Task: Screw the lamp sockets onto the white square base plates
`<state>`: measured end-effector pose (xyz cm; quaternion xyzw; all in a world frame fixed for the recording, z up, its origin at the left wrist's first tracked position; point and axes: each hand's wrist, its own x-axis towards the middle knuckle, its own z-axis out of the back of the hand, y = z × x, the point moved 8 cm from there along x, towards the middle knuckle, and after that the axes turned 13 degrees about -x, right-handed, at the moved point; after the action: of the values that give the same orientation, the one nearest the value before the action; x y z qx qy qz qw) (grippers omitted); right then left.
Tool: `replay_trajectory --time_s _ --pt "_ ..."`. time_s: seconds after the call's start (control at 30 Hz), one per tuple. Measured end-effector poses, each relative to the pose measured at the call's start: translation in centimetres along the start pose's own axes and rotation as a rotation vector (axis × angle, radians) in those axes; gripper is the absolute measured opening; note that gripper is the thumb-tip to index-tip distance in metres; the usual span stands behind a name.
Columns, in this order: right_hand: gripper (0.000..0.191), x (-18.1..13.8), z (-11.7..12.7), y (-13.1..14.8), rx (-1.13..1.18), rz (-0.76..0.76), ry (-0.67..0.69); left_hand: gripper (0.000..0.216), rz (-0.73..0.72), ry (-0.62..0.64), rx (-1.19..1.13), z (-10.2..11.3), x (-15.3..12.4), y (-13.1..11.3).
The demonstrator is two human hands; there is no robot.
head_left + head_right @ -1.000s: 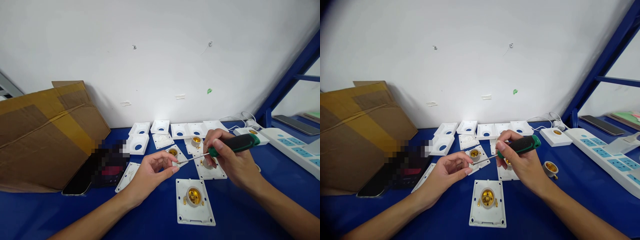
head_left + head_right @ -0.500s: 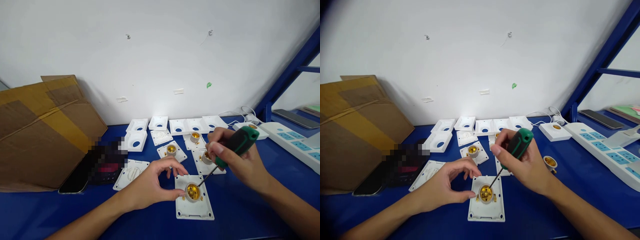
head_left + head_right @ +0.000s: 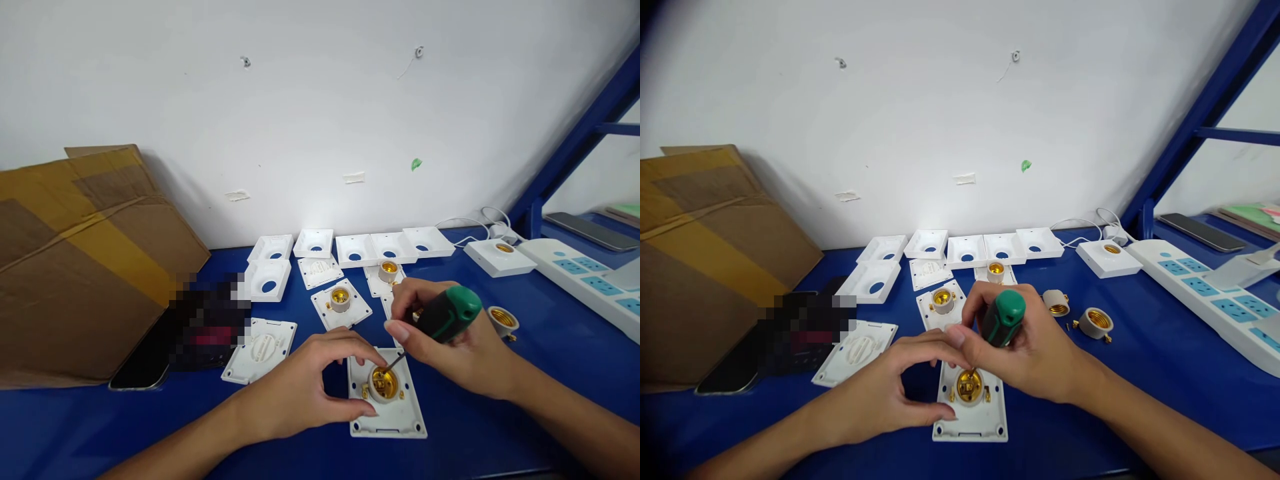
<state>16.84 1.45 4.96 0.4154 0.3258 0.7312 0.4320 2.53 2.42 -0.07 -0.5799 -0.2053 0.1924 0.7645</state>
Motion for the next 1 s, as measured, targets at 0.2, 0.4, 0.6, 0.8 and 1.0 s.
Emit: replay_trajectory --time_s 0.2,0.4,0.6,0.8,1.0 --pt "0.018 0.03 -0.60 -0.03 -0.046 0.049 0.036 0.040 0.014 -0.037 0.047 0.19 -0.14 0.21" --pt "0.018 0.16 -0.73 0.31 -0.065 0.068 0.050 0.037 0.033 -0.053 0.064 0.18 -0.26 0.28" --pt "0.018 0.06 -0.94 -0.11 -0.018 0.033 0.069 0.035 0.047 -0.058 0.078 -0.08 -0.50 0.57" --pt "0.018 0.18 -1.03 -0.40 -0.014 0.016 0.070 0.039 0.049 -0.054 0.110 -0.45 -0.43 0.52" --pt "0.020 0.17 -1.04 0.17 -0.078 0.063 0.067 0.039 0.040 -0.041 0.143 -0.62 -0.57 0.54"
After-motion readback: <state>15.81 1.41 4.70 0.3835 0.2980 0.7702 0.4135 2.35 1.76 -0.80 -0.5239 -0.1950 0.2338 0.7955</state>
